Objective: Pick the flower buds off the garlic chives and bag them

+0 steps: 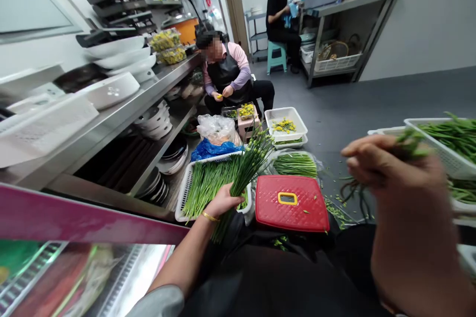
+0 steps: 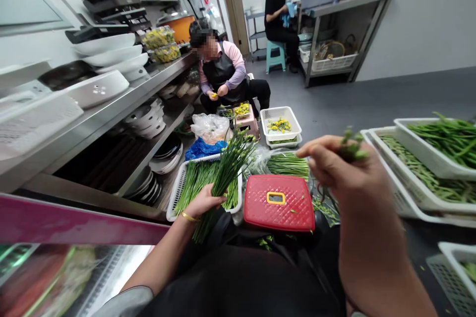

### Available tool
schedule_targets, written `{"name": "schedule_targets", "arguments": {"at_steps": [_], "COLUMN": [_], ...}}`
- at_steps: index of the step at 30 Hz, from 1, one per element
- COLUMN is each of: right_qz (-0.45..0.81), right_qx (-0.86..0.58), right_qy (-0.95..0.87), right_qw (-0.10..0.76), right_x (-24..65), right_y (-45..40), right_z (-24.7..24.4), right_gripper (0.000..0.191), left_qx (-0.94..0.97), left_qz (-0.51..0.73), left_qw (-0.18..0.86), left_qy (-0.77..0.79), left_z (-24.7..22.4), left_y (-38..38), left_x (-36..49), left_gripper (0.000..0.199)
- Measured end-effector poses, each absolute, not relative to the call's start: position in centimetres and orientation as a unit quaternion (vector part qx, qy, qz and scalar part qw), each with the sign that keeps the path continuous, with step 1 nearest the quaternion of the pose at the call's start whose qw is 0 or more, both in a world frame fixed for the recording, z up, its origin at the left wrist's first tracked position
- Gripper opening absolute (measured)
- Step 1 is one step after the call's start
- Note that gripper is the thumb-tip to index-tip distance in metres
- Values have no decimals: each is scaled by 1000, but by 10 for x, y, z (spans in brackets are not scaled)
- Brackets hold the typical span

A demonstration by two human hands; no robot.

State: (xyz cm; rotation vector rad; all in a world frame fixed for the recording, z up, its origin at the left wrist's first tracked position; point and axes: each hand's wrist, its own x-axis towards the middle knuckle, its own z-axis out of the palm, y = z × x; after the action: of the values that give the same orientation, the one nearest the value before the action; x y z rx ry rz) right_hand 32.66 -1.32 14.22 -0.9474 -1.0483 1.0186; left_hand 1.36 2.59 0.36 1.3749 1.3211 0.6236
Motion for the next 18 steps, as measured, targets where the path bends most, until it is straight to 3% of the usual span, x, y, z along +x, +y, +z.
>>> {"name": "schedule_targets", "arguments": {"at_steps": [7, 18], "right_qz": [454, 400], "right_qx": [-457, -463], "right_qy": [-485, -486], "right_qw": [592, 624], "right_x": [276, 255], "right_y": [48, 60], "right_z": [104, 91], "right_gripper": [39, 33], "left_qx": [603, 637], "left_qz": [254, 248], "left_qw": [520, 509], "left_qy": [548, 522], "left_z": [10, 1], "left_y": [15, 5], "left_x": [24, 27], "left_gripper": [25, 21]}}
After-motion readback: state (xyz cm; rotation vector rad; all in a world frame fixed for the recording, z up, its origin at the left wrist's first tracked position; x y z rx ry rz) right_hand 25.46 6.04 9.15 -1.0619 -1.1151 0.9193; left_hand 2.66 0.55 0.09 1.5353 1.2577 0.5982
